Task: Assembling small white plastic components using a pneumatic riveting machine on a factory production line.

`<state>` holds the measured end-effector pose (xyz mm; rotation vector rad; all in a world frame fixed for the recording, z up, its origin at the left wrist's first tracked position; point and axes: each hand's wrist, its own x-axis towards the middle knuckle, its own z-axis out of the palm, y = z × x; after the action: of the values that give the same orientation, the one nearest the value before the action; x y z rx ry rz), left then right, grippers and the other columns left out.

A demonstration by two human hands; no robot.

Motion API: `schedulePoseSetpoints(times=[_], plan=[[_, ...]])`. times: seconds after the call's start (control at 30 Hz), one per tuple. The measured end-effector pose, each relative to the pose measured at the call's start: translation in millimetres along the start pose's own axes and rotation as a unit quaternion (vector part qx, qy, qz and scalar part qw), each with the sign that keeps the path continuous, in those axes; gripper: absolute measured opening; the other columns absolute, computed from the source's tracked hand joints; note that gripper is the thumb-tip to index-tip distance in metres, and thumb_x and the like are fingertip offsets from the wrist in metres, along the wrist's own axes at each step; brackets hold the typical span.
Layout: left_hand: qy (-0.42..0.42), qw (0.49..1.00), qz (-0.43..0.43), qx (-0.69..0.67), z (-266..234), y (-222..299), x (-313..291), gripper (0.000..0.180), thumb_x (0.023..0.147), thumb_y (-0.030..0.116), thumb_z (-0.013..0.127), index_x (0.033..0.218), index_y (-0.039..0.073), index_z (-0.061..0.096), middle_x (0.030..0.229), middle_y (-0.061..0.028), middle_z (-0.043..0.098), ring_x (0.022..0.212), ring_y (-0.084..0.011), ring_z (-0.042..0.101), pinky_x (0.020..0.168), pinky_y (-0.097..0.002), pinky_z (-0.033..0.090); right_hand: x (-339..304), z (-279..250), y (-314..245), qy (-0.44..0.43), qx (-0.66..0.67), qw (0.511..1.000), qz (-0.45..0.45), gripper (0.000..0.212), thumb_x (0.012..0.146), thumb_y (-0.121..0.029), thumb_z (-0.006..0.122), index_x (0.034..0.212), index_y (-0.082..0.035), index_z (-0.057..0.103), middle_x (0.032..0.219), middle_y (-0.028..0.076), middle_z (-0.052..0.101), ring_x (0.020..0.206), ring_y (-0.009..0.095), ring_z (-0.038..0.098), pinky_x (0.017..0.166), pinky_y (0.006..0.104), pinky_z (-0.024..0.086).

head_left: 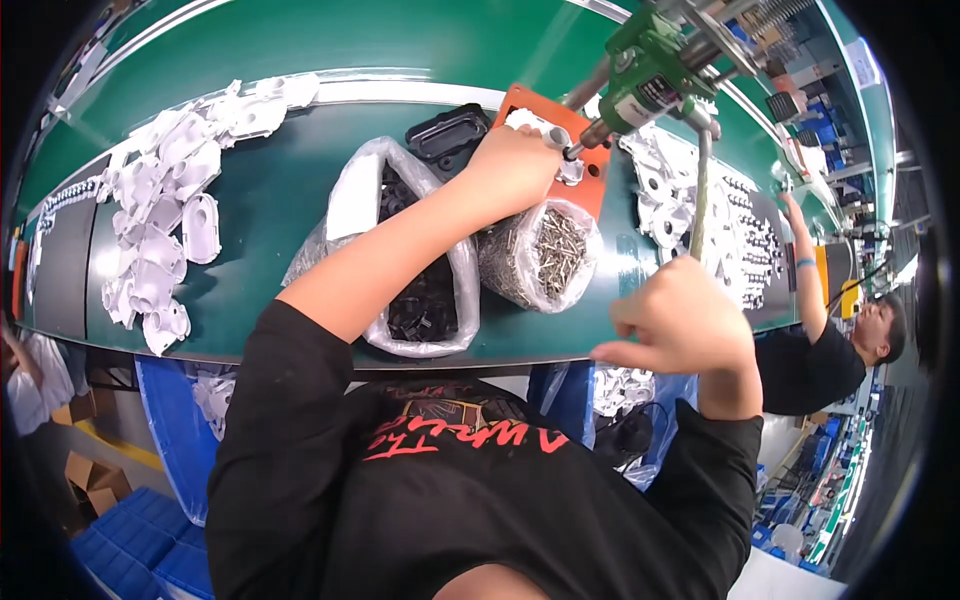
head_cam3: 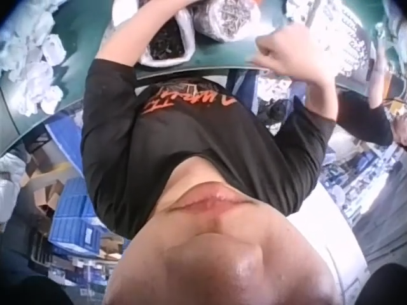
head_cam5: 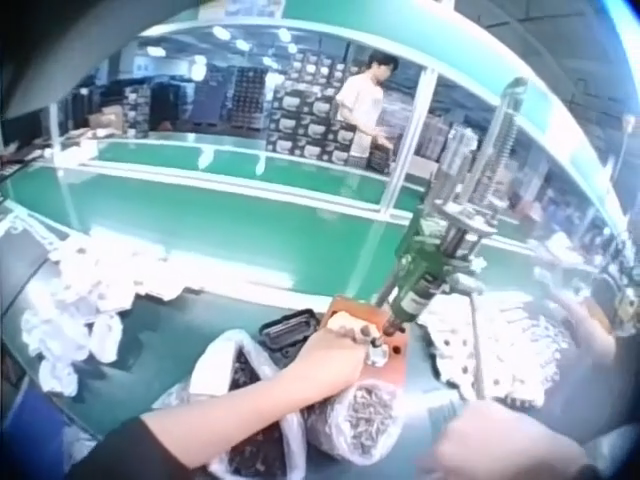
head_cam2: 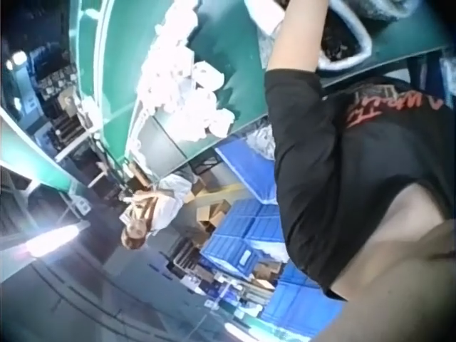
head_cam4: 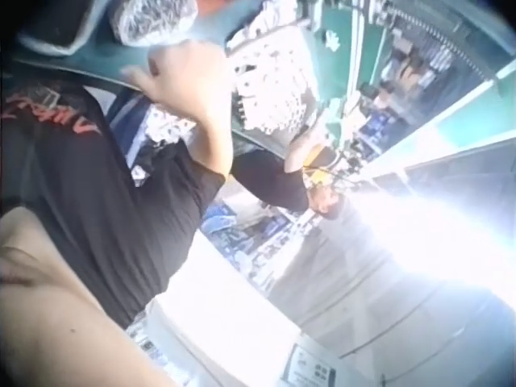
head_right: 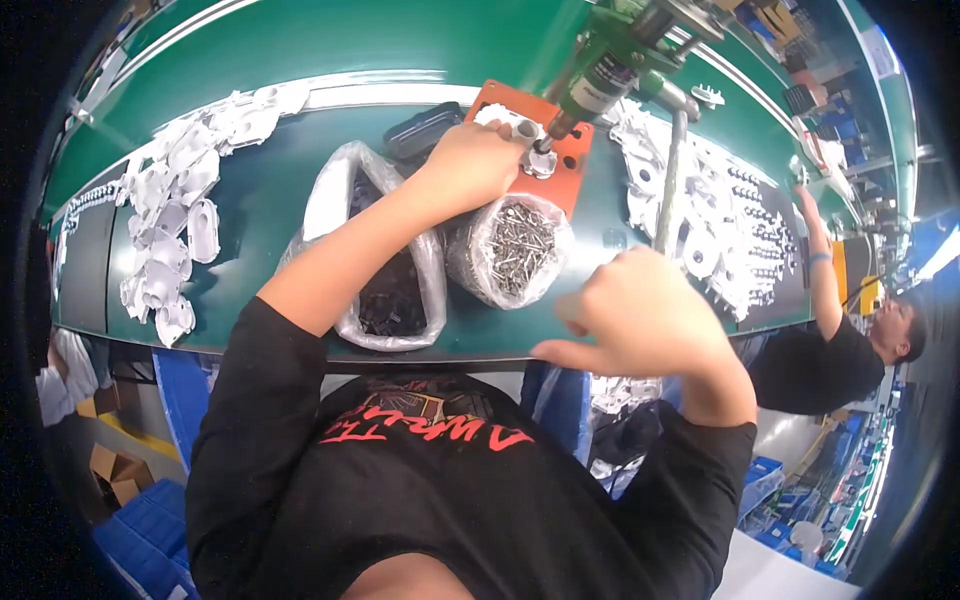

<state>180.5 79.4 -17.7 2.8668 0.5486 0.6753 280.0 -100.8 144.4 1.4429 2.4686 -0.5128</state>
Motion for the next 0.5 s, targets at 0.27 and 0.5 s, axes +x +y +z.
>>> schedulePoseSetpoints(times=[0.27, 0.5], plan=[[0.009, 0.998, -0.029, -0.060, 2, -2, 26, 0.026, 0.079, 0.025, 0.054, 0.093, 0.004, 0.060, 0.092, -0.0156, 0.063, 0.086, -0.0328, 0.060, 0.071, -0.0427, 0.049, -63, -62, 48, 0.365, 0.448, 0.811, -0.092, 0.068, 0.087, -0.065, 0.034, 0.088, -0.002, 0.058, 0.051, 0.001, 0.051, 0.041, 0.015, 0.045, 0.065, 0.0291, 0.045], [0.079, 0.996, 0.039, 0.001, 19, -24, 36, 0.035, 0.076, 0.032, 0.062, 0.103, 0.011, 0.061, 0.103, -0.0145, 0.059, 0.109, -0.0303, 0.049, 0.093, -0.0464, 0.033, -16, -80, 225, 0.628, 0.579, 0.518, -0.042, 0.055, 0.088, -0.057, 0.045, 0.103, -0.006, 0.056, 0.076, 0.003, 0.061, 0.060, 0.015, 0.055, 0.050, 0.0263, 0.042]])
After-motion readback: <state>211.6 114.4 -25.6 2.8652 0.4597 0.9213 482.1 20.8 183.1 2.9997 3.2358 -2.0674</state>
